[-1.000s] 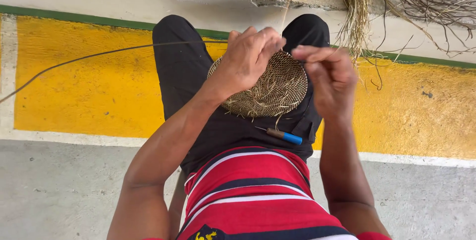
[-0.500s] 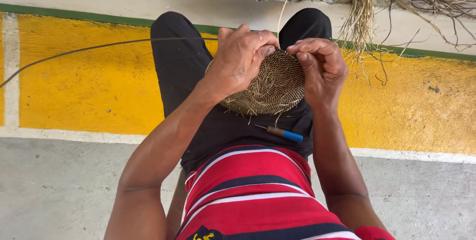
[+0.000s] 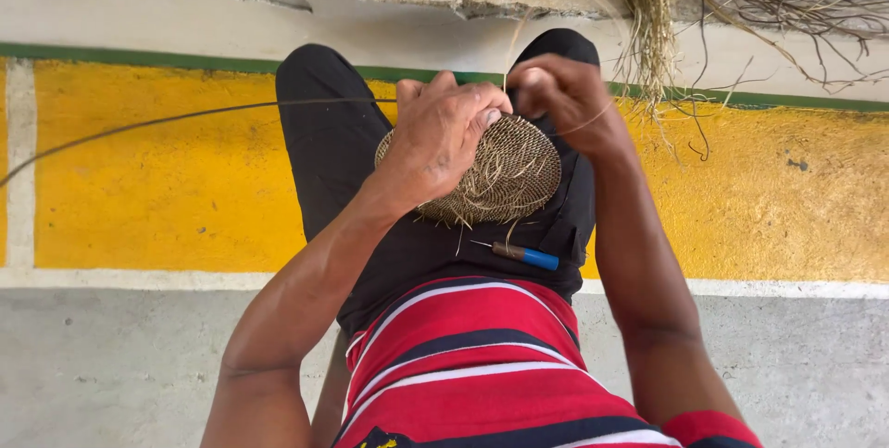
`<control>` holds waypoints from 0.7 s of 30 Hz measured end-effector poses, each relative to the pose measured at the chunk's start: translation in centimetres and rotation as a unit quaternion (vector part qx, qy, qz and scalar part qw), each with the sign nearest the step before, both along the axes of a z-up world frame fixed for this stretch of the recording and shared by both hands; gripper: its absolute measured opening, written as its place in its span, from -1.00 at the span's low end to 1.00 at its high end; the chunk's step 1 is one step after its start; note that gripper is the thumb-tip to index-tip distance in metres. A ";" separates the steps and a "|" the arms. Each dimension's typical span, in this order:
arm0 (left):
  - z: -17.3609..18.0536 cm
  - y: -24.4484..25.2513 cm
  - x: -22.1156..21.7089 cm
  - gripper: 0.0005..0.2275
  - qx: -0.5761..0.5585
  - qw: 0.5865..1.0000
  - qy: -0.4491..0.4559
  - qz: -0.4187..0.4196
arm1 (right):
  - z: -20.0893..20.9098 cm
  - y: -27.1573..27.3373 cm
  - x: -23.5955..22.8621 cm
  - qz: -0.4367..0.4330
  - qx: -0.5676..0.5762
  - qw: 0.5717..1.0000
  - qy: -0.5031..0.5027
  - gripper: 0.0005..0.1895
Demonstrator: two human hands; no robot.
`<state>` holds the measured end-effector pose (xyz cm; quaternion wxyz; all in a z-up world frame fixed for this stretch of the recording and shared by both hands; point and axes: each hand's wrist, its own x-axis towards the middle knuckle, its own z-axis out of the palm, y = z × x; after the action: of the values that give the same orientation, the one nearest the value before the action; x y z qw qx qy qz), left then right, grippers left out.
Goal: The person is weaving a circular basket or mat using natural fibers and a hand tool.
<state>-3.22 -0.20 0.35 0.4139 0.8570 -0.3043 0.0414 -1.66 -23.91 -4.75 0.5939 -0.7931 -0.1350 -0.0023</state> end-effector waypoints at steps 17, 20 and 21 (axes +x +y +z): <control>-0.9 0.8 1.4 -0.80 0.026 0.999 0.012 -0.042 | 2.7 1.6 -0.3 0.017 -0.152 0.978 -0.138 -0.65; -1.4 0.9 1.3 -0.82 -0.026 0.998 0.021 -0.050 | 1.4 0.3 0.4 0.114 0.047 0.990 -0.075 -0.89; -1.5 0.9 1.2 -0.82 -0.039 0.996 0.065 -0.042 | 0.7 0.2 0.5 0.140 0.063 0.987 -0.041 -0.85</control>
<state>-1.98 0.71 -1.13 0.4675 0.8275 -0.3103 -0.0203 -1.20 -23.69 -4.00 0.6310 -0.7267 -0.2686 0.0399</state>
